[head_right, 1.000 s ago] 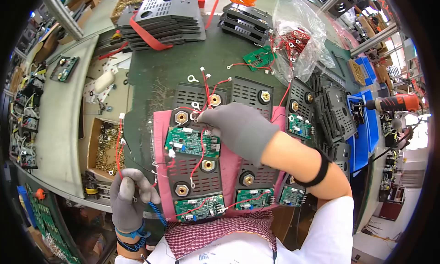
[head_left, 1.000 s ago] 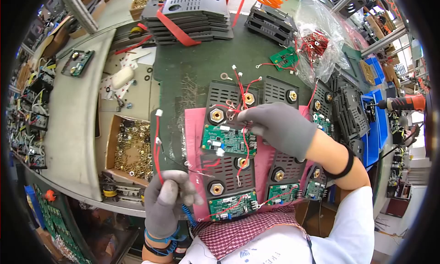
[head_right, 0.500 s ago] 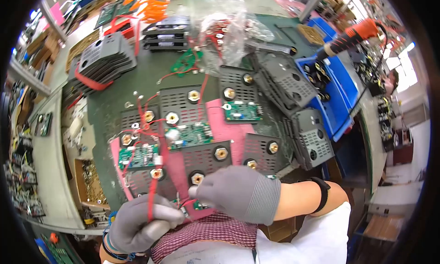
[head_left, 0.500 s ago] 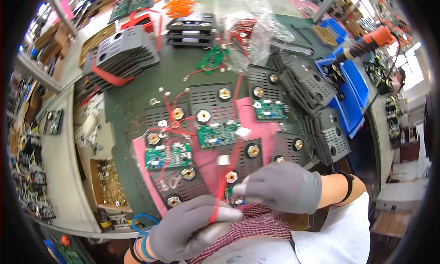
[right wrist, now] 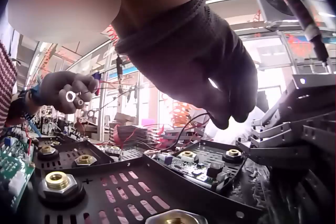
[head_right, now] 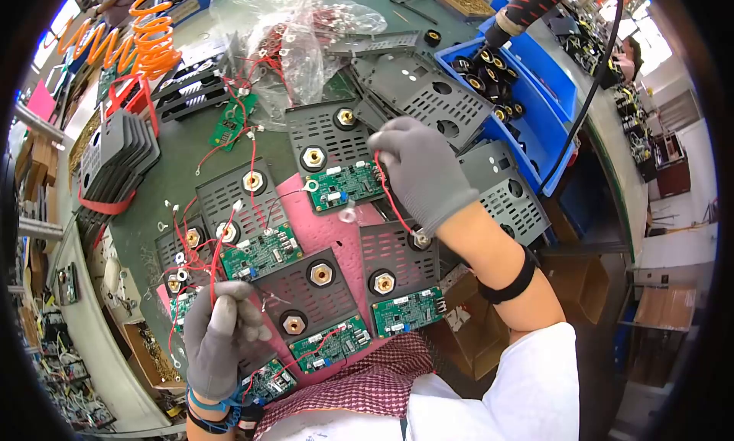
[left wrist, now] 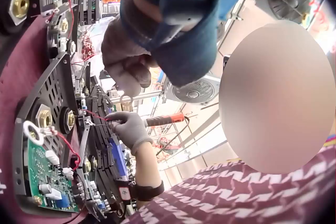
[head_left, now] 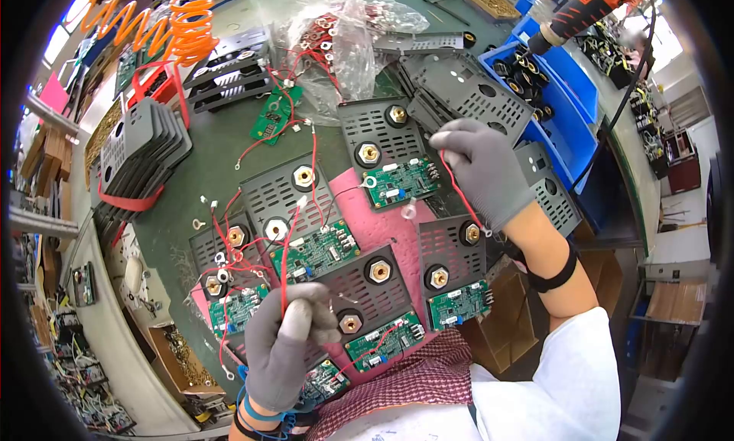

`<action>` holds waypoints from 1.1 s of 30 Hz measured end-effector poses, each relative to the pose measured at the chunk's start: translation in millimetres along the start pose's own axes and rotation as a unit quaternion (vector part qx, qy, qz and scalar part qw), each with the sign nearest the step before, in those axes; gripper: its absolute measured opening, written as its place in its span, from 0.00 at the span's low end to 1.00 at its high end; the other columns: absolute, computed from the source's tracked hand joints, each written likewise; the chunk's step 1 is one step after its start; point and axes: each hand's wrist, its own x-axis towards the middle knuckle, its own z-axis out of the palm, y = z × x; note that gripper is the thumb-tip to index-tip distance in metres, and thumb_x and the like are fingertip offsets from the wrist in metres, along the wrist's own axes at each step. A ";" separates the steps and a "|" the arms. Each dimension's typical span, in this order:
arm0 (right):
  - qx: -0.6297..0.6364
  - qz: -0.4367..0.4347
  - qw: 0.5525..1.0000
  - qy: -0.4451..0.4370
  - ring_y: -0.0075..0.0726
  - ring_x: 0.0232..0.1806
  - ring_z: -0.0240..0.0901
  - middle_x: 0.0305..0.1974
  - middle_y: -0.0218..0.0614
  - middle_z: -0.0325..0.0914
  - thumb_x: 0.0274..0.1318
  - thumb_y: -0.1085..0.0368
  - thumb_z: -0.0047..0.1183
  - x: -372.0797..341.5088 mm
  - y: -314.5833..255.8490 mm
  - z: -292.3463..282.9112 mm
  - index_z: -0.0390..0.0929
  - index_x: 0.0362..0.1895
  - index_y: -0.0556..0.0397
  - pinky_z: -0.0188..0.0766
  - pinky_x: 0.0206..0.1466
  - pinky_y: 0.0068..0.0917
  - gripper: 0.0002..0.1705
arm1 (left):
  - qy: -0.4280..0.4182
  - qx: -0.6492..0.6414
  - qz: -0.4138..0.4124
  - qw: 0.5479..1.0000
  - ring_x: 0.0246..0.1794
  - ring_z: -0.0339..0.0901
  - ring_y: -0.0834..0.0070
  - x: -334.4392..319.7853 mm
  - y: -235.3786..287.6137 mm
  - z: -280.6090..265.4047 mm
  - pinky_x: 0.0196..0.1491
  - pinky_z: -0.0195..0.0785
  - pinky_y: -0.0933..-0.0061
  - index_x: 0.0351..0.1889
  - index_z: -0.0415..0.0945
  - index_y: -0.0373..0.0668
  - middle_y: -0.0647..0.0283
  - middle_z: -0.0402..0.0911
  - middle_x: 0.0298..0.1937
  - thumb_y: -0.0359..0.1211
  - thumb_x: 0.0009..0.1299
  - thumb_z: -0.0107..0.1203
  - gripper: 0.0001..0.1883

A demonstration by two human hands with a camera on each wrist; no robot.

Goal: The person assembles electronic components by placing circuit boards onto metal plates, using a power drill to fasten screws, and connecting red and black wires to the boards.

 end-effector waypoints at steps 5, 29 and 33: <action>0.303 0.220 0.915 -0.150 0.26 0.30 0.77 0.37 0.38 0.81 0.53 0.74 0.50 16.7 5.3 7.4 0.82 0.40 0.58 0.73 0.37 0.23 0.11 | 0.034 0.005 -0.031 0.999 0.27 0.76 0.79 -8.6 -10.4 -12.9 0.31 0.69 0.82 0.48 0.70 0.31 0.59 0.78 0.31 0.37 0.74 0.42 0.16; -0.005 0.054 0.982 -0.180 0.47 0.34 0.77 0.30 0.41 0.80 0.49 0.68 0.53 31.8 12.8 24.4 0.83 0.34 0.45 0.73 0.40 0.35 0.09 | 0.058 0.034 0.015 0.998 0.22 0.67 0.80 -6.1 -29.9 -29.4 0.27 0.67 0.77 0.44 0.71 0.34 0.63 0.71 0.24 0.45 0.72 0.49 0.20; -0.024 0.016 0.959 -0.281 0.39 0.31 0.79 0.27 0.38 0.81 0.43 0.72 0.53 54.5 12.9 16.7 0.84 0.32 0.50 0.73 0.38 0.29 0.10 | 0.065 0.029 -0.008 0.997 0.21 0.67 0.79 -10.0 -25.0 -28.8 0.27 0.68 0.76 0.44 0.71 0.34 0.63 0.71 0.23 0.46 0.71 0.50 0.21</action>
